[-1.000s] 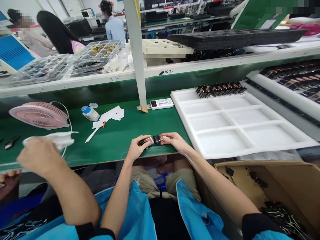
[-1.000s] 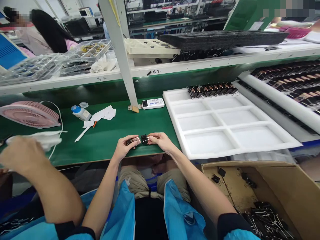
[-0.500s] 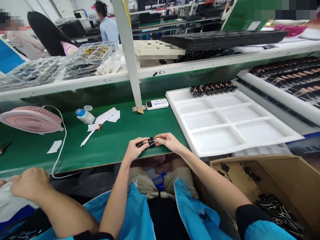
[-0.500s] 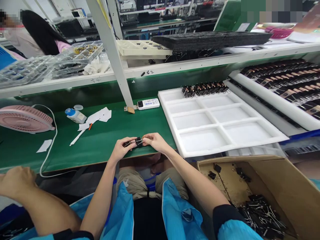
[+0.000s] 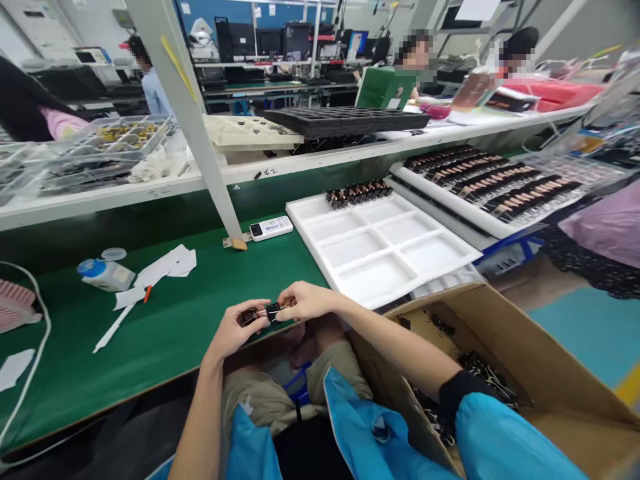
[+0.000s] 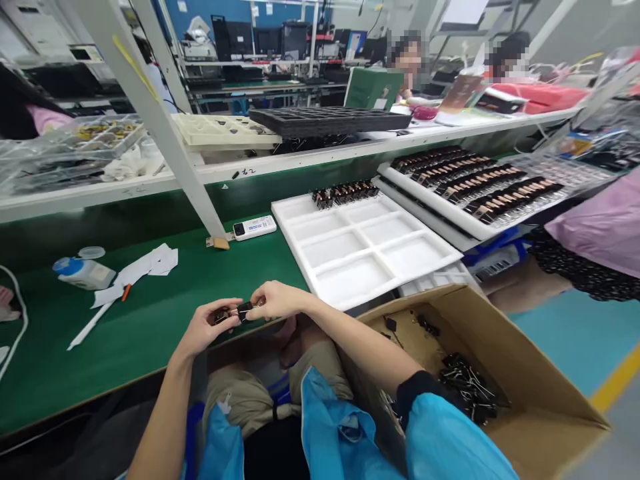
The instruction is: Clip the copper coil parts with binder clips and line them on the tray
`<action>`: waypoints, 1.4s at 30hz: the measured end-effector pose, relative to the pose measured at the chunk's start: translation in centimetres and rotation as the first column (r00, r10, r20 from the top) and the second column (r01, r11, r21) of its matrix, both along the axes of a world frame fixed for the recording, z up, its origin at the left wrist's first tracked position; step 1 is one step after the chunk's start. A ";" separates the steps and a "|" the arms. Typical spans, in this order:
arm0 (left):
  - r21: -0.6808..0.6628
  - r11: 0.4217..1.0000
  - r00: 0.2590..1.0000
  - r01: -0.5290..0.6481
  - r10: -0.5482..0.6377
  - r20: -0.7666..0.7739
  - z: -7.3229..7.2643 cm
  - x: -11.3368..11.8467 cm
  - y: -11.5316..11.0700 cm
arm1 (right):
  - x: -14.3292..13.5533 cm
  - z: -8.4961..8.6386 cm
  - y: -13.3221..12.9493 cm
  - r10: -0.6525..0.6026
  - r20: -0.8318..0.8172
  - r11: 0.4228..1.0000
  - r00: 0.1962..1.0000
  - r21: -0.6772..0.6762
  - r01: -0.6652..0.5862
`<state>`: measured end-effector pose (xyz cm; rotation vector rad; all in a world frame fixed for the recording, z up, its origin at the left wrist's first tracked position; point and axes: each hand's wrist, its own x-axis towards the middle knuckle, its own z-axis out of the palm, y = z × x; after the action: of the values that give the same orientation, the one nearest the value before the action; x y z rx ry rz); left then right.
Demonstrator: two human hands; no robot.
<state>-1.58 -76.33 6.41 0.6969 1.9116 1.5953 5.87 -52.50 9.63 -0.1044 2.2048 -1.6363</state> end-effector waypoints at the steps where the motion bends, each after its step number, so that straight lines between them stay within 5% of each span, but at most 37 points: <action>1: 0.030 0.999 0.998 -0.035 0.036 -0.043 0.5 -0.3 0.0 | -0.2 0.4 0.7 -0.019 -0.012 1.000 1.000 -0.002 0.018; 4: 0.128 0.938 0.923 -0.323 0.342 -0.178 0.8 -1.2 -1.0 | -1.7 0.7 4.7 -0.279 -0.066 0.957 0.958 -0.100 0.272; 6: 0.096 0.855 0.826 -0.509 0.517 -0.224 -0.3 -1.3 -2.0 | -3.7 0.6 8.6 -0.531 -0.175 0.846 0.829 -0.063 0.529; 9: -0.049 0.784 0.737 -0.618 0.557 -0.382 -2.8 -0.8 -3.3 | -7.6 0.3 14.6 -0.695 -0.451 0.520 0.561 0.223 0.824; 11: -0.083 0.780 0.692 -0.620 0.494 -0.527 -4.0 -0.2 -3.5 | -10.2 0.0 17.4 -0.654 -0.568 0.302 0.501 0.411 0.860; 13: -0.078 0.796 0.657 -0.600 0.434 -0.616 -4.6 0.1 -3.5 | -12.2 -0.6 19.0 -0.626 -0.595 0.198 0.503 0.503 0.841; 21: -0.077 0.814 0.630 -0.576 0.381 -0.677 -5.2 -0.3 -3.7 | -15.7 -3.6 20.3 -0.516 -0.627 0.073 0.583 0.646 0.760; 28: -0.081 0.810 0.619 -0.581 0.376 -0.690 -5.2 -0.3 -3.7 | -17.0 -4.5 22.0 -0.454 -0.670 -0.001 0.587 0.659 0.752; 39: -0.110 0.796 0.636 -0.595 0.383 -0.670 -4.9 -0.6 -3.8 | -16.4 -2.9 21.9 -0.494 -0.665 0.021 0.560 0.635 0.772; 42: -0.122 0.781 0.636 -0.613 0.396 -0.662 -4.9 -0.7 -3.9 | -14.1 -0.8 20.4 -0.476 -0.701 0.106 0.531 0.554 0.826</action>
<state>-2.29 -80.27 1.56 0.5745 3.0152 1.3550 -8.18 -32.05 8.85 1.2018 3.4000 -0.4302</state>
